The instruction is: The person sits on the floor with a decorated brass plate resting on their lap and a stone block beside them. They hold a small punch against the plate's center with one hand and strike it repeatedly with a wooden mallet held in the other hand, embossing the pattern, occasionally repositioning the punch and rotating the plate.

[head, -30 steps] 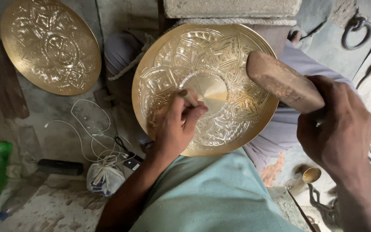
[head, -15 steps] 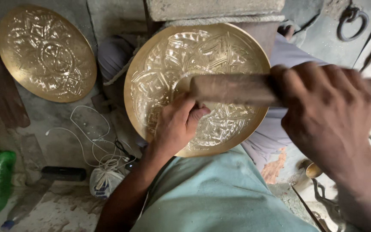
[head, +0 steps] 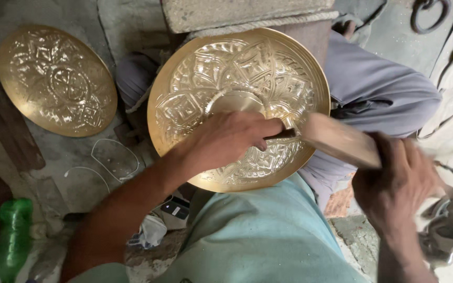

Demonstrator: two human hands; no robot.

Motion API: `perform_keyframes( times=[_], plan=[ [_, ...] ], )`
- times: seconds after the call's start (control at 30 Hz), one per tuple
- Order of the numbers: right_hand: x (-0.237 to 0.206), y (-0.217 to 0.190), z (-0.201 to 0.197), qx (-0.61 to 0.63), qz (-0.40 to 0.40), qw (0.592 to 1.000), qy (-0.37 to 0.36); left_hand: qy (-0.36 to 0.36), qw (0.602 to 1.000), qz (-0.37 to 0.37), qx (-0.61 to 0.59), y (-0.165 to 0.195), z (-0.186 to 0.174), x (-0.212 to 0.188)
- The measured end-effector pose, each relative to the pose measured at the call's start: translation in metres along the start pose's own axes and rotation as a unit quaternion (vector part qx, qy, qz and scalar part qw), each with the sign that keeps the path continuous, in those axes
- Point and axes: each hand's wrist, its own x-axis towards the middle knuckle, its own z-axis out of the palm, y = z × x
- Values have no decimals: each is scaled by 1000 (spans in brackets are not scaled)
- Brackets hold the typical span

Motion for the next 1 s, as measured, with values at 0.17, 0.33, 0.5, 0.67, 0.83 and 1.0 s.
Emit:
perform_keyframes(
  times=[0.17,0.33,0.5,0.67,0.83,1.0],
  plan=[
    [-51,12,29,-89,8,996,9,-72,994,43,64,8,-4,23],
    [-65,14,43,92,93,991,38,-88,991,47,93,12,2,25],
    [-41,15,30,264,123,955,62,209,977,40,-6,7,7,-15],
    [14,14,3,2,-42,997,61,351,919,-77,-160,5,43,-32],
    [58,-6,-17,-145,-175,972,52,382,915,-80,-103,5,60,-34],
    [89,-27,-40,-122,-259,958,13,391,914,-64,-87,3,62,-33]
  ],
)
